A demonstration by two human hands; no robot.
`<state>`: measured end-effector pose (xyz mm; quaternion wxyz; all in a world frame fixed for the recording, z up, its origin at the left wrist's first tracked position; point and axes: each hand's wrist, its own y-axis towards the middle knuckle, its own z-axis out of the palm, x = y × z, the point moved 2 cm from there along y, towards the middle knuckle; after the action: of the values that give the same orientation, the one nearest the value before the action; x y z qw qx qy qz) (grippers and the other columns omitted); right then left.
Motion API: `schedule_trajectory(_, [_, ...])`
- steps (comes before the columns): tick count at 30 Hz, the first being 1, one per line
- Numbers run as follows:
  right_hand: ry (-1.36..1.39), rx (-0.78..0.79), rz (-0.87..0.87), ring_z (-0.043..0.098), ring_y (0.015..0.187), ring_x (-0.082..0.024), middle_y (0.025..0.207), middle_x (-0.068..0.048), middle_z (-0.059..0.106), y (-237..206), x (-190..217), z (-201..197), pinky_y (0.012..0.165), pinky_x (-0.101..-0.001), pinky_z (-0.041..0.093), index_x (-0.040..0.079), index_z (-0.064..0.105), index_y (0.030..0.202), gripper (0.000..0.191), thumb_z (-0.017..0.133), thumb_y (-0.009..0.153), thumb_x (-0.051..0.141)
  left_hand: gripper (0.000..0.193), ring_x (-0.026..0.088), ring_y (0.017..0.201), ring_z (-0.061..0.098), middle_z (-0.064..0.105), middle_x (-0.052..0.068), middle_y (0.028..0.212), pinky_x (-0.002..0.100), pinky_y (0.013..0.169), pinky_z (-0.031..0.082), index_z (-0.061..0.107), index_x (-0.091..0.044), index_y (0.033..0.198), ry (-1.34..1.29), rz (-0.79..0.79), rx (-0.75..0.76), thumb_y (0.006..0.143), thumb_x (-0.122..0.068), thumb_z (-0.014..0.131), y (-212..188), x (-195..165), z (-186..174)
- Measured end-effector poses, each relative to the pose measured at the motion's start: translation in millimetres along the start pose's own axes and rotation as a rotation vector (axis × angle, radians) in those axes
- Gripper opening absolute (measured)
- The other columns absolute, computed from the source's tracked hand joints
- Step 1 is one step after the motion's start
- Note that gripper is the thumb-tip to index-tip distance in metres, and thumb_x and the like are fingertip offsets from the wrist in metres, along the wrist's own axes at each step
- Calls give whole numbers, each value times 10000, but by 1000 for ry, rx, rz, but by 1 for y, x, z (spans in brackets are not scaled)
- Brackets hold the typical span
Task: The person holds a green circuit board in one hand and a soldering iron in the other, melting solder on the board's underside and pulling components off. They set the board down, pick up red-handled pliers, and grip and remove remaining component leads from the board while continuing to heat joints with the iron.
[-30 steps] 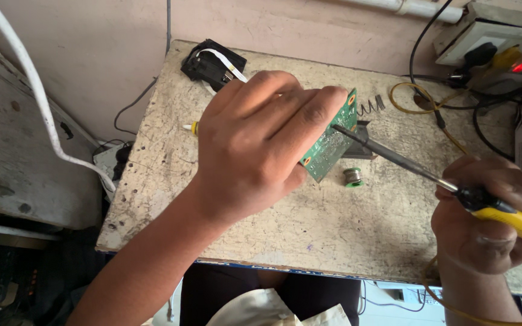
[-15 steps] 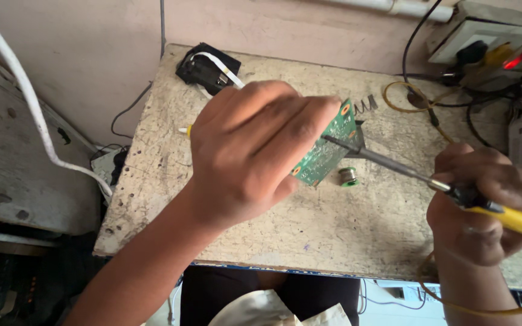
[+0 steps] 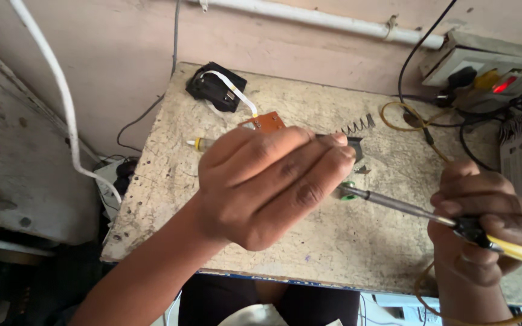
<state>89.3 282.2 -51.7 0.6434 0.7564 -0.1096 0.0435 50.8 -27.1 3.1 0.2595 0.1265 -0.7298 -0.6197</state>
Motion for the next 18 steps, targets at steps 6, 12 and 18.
schedule_trajectory(6, [3, -16, 34, 673, 756, -232, 878, -73, 717, -2, 4, 0, 752, -381, 531, 207, 636, 1291, 345, 675, 979, 348, 156, 97, 1011, 672, 814, -40, 996, 248, 778, 505, 720, -146, 1143, -6, 5, 24, 1021, -223, 779, 2, -2, -4])
schedule_trajectory(12, [13, -14, 38, 679, 775, -235, 882, -72, 715, -3, 1, -2, 779, -379, 534, 217, 632, 1284, 328, 667, 987, 352, 178, 118, 1112, 669, 813, -20, 1095, 267, 862, 500, 701, -133, 1249, -4, 18, 44, 1082, -184, 733, -4, -2, -2])
schedule_trajectory(18, [-24, -9, 62, 688, 776, -220, 885, -71, 701, -7, 4, -4, 763, -368, 544, 219, 622, 1275, 313, 663, 990, 343, 167, 110, 1118, 663, 812, -18, 1084, 267, 860, 494, 702, -127, 1248, 11, 25, 69, 1092, -181, 722, -7, 0, -2])
